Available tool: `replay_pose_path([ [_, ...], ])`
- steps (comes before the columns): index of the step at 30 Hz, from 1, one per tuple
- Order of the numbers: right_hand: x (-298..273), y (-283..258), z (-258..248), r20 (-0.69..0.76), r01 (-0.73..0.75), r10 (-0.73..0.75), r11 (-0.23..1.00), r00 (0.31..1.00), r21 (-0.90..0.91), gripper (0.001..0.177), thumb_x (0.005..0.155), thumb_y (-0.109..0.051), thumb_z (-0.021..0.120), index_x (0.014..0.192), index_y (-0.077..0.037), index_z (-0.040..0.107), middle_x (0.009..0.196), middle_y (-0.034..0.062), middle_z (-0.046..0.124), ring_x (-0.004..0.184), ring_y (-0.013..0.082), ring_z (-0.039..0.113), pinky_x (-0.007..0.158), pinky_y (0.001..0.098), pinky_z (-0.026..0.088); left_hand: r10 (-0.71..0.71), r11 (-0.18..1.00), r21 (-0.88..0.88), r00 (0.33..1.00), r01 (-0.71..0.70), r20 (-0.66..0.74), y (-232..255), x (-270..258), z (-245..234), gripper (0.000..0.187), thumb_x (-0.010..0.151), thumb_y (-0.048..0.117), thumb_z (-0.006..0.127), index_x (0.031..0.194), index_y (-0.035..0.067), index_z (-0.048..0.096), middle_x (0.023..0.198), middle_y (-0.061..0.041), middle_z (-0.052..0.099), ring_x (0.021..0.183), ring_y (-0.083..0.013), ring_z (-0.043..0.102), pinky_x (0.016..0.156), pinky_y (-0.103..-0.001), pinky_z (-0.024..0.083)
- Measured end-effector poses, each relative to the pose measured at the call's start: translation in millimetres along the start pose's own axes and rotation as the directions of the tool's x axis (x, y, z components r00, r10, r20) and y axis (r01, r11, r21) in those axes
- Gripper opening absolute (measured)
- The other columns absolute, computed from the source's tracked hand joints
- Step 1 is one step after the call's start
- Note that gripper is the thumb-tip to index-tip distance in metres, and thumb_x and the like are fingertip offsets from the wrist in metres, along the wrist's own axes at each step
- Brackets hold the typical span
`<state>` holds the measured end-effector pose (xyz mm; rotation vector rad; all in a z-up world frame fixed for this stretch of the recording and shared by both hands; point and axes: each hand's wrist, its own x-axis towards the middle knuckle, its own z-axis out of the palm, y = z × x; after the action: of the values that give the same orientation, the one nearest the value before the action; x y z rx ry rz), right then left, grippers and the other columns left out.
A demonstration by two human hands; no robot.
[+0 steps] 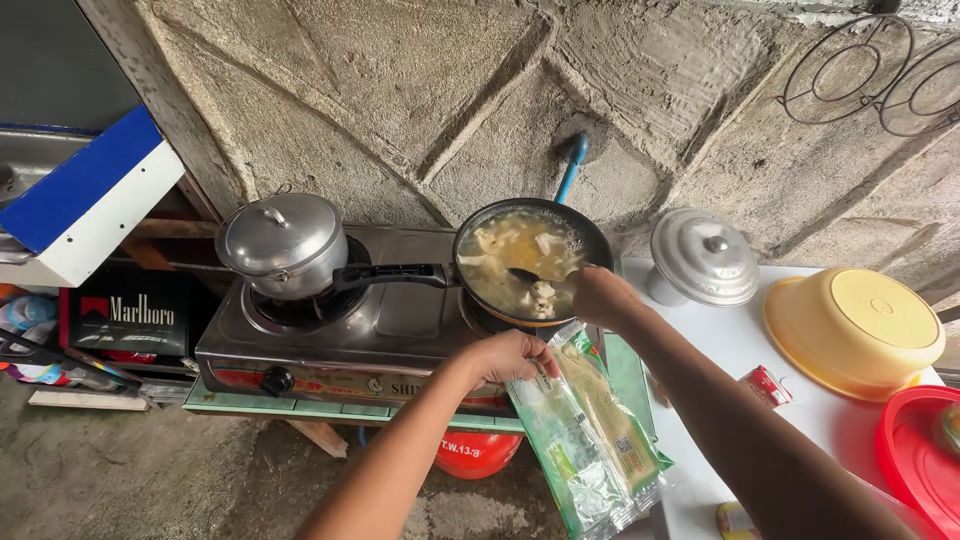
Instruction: Washing and cutting vegetables, then adding them and macaroni noodles to a boiling pot on a gas stove.
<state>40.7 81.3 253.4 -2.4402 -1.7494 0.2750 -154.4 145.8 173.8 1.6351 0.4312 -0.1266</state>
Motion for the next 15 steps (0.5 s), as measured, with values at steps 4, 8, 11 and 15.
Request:
replay_pose_path([
  [4, -13.4, -8.9, -14.4, -0.021, 0.035, -0.037, 0.997, 0.999, -0.064, 0.035, 0.079, -0.009, 0.063, 0.112, -0.016, 0.074, 0.108, 0.0144, 0.073, 0.104, 0.0339, 0.070, 0.086, 0.0484, 0.056, -0.050, 0.999, 0.001, 0.999, 0.050, -0.018, 14.5, -15.7, -4.4, 0.035, 0.077, -0.011, 0.059, 0.104, 0.005, 0.074, 0.102, -0.002, 0.073, 0.089, -0.0118, 0.068, 0.075, -0.030, 0.055],
  [8, -20.1, -18.4, -30.8, 0.032, 0.004, 0.003, 0.977, 0.999, -0.211, 0.031, 0.085, -0.028, 0.069, 0.112, -0.013, 0.073, 0.119, 0.0124, 0.066, 0.106, 0.0332, 0.069, 0.086, 0.0482, 0.056, 0.022, 1.000, 0.022, 0.999, -0.022, -0.028, 9.3, -15.1, -12.2, 0.037, 0.074, -0.011, 0.058, 0.102, 0.005, 0.076, 0.102, -0.001, 0.073, 0.089, -0.0113, 0.067, 0.076, -0.028, 0.054],
  [11, -7.4, -1.0, -20.4, 0.018, -0.040, 0.047, 0.963, 0.999, -0.266, 0.031, 0.087, -0.028, 0.069, 0.113, -0.011, 0.072, 0.121, 0.0126, 0.066, 0.105, 0.0325, 0.071, 0.084, 0.0475, 0.057, 0.018, 0.999, 0.049, 0.999, -0.016, -0.046, 10.4, -21.1, -14.2, 0.036, 0.075, -0.010, 0.060, 0.102, 0.007, 0.076, 0.102, 0.000, 0.073, 0.089, -0.0109, 0.066, 0.076, -0.028, 0.053],
  [15, 5.1, 13.8, -10.0, -0.075, -0.098, 0.084, 0.973, 0.994, -0.209, 0.026, 0.088, -0.018, 0.062, 0.110, -0.011, 0.073, 0.122, 0.0129, 0.067, 0.105, 0.0337, 0.071, 0.083, 0.0484, 0.057, 0.027, 0.998, 0.060, 0.998, -0.023, -0.061, 5.9, -23.4, -16.7, 0.035, 0.073, -0.010, 0.063, 0.101, 0.007, 0.077, 0.101, -0.001, 0.073, 0.090, -0.0111, 0.066, 0.078, -0.028, 0.053],
])
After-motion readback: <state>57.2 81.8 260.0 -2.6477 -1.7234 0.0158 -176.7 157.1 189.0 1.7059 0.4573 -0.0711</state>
